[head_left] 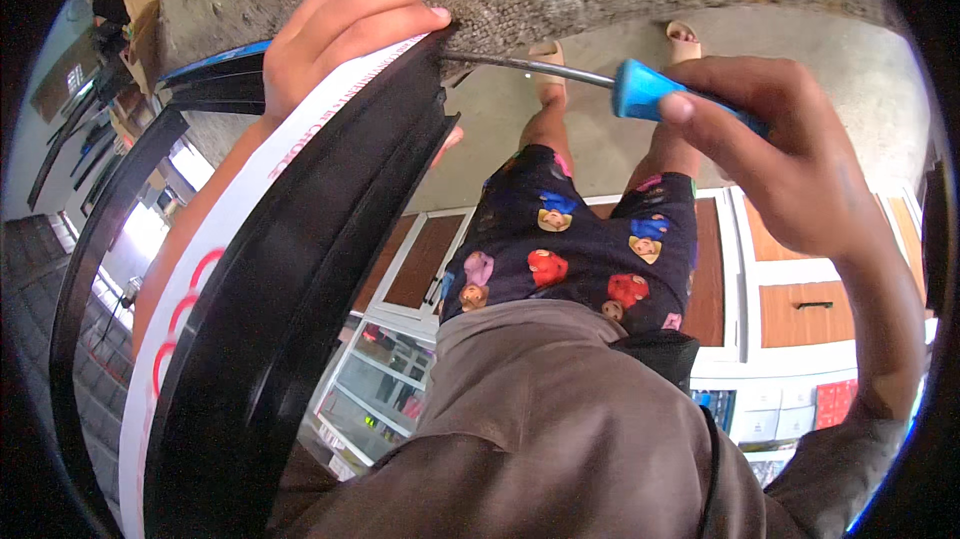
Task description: The person fastens a corner of a metal frame using a screwdriver, then aligns and connects another frame piece by hand.
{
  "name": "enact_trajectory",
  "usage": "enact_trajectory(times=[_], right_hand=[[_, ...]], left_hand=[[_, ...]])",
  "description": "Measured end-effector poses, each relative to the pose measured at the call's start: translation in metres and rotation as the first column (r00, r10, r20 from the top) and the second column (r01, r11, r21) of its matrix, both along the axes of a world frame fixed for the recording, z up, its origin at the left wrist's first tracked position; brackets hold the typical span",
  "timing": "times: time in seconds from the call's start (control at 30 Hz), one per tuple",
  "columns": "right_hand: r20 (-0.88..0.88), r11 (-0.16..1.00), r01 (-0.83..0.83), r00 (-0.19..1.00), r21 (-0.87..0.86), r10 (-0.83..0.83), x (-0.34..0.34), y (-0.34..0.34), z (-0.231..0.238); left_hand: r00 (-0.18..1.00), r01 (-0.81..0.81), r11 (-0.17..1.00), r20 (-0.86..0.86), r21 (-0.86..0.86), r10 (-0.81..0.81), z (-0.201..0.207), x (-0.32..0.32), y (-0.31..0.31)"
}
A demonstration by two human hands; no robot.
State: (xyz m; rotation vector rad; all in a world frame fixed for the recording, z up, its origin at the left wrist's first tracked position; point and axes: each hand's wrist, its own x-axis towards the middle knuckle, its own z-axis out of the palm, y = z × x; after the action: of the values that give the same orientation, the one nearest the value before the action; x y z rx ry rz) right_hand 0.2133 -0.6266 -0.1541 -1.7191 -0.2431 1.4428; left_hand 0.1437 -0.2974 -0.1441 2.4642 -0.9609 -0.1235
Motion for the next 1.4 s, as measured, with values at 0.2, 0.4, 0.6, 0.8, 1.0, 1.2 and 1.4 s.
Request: enact_trajectory(times=[0.2, 0.4, 0.6, 0.8, 1.0, 1.2, 1.4], right_hand=[[0.381, 0.970, -0.222, 0.909, 0.095, 0.171, -0.002, -0.024, 0.052], [0.877, 0.980, 0.194, 0.465, 0.035, -0.123, -0.008, 0.036, 0.101], [0.930, 0.919, 0.193, 0.206, -0.344, 0.305, -0.006, 0.084, 0.096], [0.782, 0.876, -0.105, 0.509, 0.471, -0.360, -0.071, 0.081, 0.245], [0.644, 0.635, -0.153, 0.330, 0.758, -0.690, -0.139, 0.160, 0.278], [0.279, 0.435, 0.188, 0.537, 0.881, -0.796, -0.140, 0.172, 0.265], [0.248, 0.409, 0.205, 0.535, 0.889, -0.808, -0.142, 0.184, 0.273]], left_hand=[[0.998, -0.048, 0.995, -0.033, 0.086, 0.051, 0.026, -0.026, 0.009], [0.985, -0.165, 0.928, 0.008, 0.336, 0.172, 0.057, -0.062, 0.033], [0.936, -0.350, 0.918, 0.118, 0.186, 0.333, 0.083, -0.093, 0.011], [0.938, -0.346, 0.925, 0.091, 0.158, 0.336, 0.058, -0.087, 0.032], [0.938, -0.324, 0.946, 0.121, -0.024, 0.325, 0.048, -0.080, 0.034], [0.949, -0.314, 0.941, 0.027, 0.125, 0.313, 0.081, -0.081, 0.029], [0.952, -0.278, 0.960, -0.143, -0.030, 0.271, 0.078, -0.095, 0.043]])
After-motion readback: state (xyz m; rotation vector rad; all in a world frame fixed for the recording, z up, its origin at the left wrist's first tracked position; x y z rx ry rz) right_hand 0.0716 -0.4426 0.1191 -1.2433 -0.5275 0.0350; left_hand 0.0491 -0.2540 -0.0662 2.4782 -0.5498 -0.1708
